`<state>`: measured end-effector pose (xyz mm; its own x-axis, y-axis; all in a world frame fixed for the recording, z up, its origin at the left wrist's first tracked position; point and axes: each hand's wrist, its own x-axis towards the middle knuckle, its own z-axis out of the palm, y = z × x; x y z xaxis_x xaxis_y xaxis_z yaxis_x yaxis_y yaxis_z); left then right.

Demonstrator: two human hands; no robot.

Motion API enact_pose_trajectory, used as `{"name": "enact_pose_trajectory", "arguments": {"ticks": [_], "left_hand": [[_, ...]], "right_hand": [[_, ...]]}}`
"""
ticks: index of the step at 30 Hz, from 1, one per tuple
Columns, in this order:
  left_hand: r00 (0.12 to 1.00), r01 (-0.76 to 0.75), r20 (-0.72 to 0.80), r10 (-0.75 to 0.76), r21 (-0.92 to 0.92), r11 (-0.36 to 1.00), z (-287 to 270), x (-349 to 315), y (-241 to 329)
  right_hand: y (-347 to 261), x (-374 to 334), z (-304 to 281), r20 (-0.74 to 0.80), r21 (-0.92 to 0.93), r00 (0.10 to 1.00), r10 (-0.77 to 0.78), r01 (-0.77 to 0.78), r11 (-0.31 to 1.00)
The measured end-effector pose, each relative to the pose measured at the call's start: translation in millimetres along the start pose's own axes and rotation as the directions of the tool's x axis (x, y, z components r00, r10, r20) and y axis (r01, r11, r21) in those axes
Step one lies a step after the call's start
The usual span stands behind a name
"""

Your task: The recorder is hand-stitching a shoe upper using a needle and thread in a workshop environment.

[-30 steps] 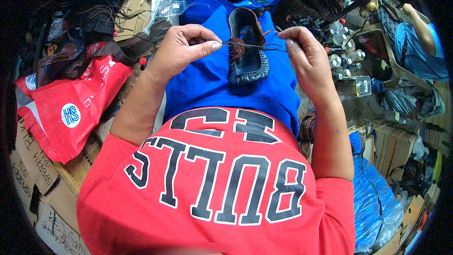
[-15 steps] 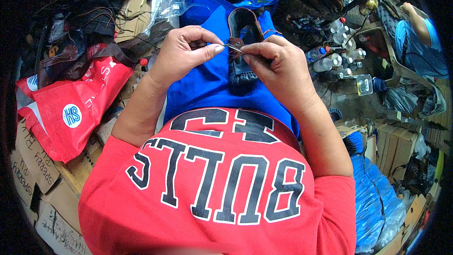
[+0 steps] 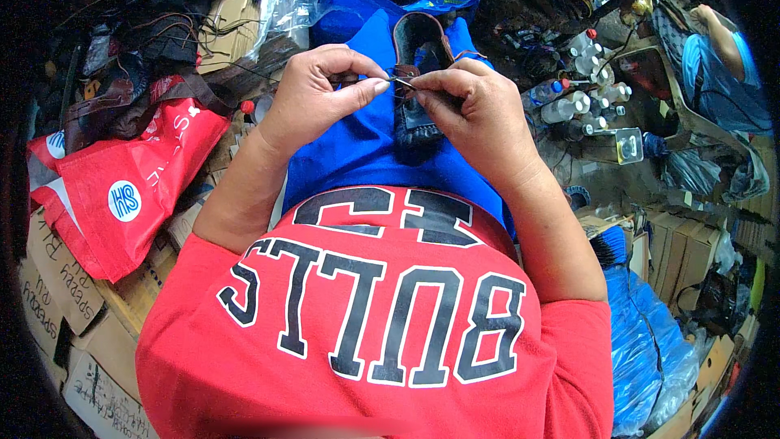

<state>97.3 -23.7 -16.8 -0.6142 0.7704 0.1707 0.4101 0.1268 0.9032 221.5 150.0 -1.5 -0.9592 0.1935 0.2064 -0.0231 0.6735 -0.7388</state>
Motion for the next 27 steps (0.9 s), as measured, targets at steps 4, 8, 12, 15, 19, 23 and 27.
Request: {"name": "enact_pose_trajectory", "arguments": {"ticks": [4, 8, 12, 15, 19, 23, 27], "left_hand": [[0.998, -0.063, -0.018, 0.064, 0.050, 0.997, 2.8, 0.2, 0.5], [0.971, -0.224, -0.057, 0.231, 0.106, 0.969, 11.1, -0.4, -3.2], [0.942, -0.318, -0.040, 0.333, 0.205, 0.926, 16.6, -0.9, -3.0], [0.938, -0.332, -0.035, 0.346, 0.205, 0.921, 17.3, -0.3, -5.8], [0.920, -0.368, -0.059, 0.388, 0.213, 0.905, 19.1, 0.6, -8.1], [0.919, -0.381, 0.006, 0.393, 0.260, 0.887, 20.6, -0.4, -5.6], [0.924, -0.379, 0.040, 0.381, 0.245, 0.892, 23.7, -1.9, -6.2]], "right_hand": [[5.6, 0.3, 5.4, -0.043, -0.009, 0.997, -0.065, 0.064, 0.998], [8.2, -0.7, 13.8, -0.012, 0.279, 0.993, 0.120, -0.112, 0.954], [10.5, 1.4, 21.1, 0.040, 0.558, 0.976, 0.215, -0.200, 0.805], [12.0, 0.4, 19.1, 0.143, 0.645, 0.969, 0.202, -0.246, 0.724], [11.2, -1.5, 19.8, 0.175, 0.705, 0.963, 0.207, -0.269, 0.656], [18.0, 0.4, 22.1, -0.035, 0.568, 0.989, 0.141, -0.097, 0.818], [23.3, 6.1, 9.5, -0.342, 0.594, 0.926, 0.159, 0.082, 0.800]]}}
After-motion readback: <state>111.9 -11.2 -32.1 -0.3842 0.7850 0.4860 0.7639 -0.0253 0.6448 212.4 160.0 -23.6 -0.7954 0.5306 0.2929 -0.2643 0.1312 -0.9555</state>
